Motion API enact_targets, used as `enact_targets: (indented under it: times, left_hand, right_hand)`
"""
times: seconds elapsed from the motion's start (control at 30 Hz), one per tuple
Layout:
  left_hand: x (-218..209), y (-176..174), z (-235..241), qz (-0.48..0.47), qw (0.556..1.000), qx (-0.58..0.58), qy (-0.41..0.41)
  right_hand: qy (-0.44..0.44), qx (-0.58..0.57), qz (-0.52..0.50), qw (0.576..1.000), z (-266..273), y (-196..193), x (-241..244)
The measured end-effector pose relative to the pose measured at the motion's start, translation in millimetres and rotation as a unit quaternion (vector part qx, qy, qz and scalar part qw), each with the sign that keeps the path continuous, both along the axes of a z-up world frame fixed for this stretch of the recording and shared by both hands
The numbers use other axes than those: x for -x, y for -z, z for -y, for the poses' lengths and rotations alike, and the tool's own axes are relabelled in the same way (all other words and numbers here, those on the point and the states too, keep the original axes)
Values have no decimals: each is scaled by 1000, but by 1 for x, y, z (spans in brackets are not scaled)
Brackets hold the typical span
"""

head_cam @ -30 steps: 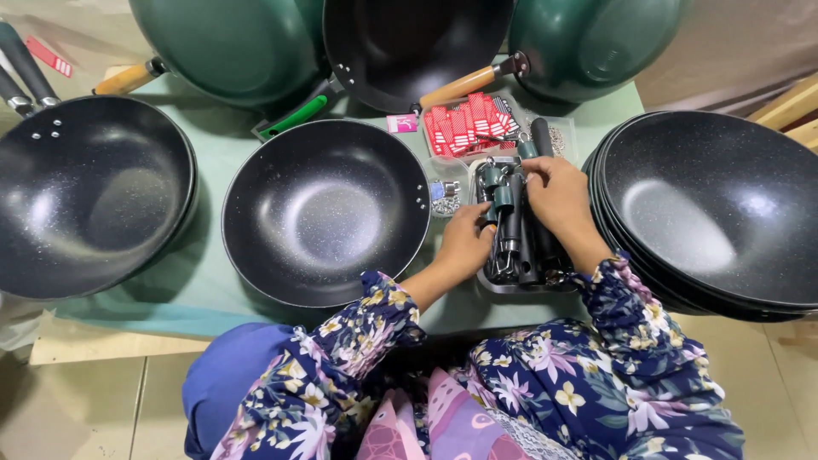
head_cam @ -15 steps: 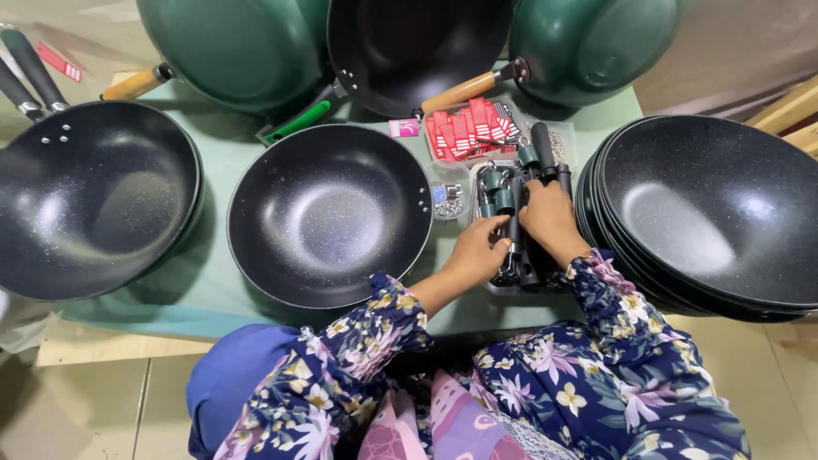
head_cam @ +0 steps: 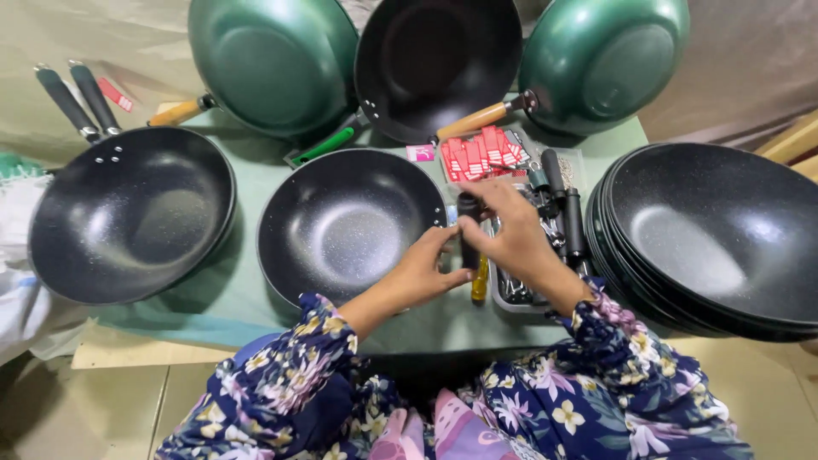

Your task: Assembling a handle onto a wok using a screwdriver and screws

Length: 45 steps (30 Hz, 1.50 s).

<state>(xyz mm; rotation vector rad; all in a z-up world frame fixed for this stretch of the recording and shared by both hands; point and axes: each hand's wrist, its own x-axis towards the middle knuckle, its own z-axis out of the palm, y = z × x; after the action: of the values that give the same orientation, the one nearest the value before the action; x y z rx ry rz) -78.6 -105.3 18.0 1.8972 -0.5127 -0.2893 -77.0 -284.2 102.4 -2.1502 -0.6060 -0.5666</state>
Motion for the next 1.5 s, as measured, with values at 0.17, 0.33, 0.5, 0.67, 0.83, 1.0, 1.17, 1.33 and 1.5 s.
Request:
enact_targets:
  times: [0.17, 0.33, 0.5, 0.67, 0.83, 1.0, 1.17, 1.33, 1.5]
  left_hand:
    - [6, -28, -26, 12, 998, 2, -58]
    - [1, -31, -39, 38, 991, 42, -118]
    - [-11, -26, -48, 180, 970, 47, -159]
    - [-16, -24, -55, 224, 958, 49, -173]
    - [-20, -22, -57, 222, 958, 44, -175]
    - [-40, 0, -76, 236, 951, -53, -192]
    - [-36, -27, -86, 158, 965, -39, -204]
    - [-30, -38, -84, 108, 974, 15, -200]
    - [-23, -36, -77, 66, 971, 139, -180]
  right_hand:
    - [-63, -51, 8, 997, -28, 2, 5]
    - [-89, -70, 17, 993, -44, -6, 9]
    - [-97, -66, 7, 993, -52, -13, 12]
    - [-112, -59, 0, 992, -54, -9, 11]
    - [-110, -57, -10, 992, -53, -4, 6]
    - [-73, -39, -21, 996, -41, 12, -19]
    - [-55, 37, -131, 989, -31, 25, -32]
    - [-41, 124, -218, 967, -38, 41, -32]
    - [-65, 175, -280, 942, -47, 56, -31]
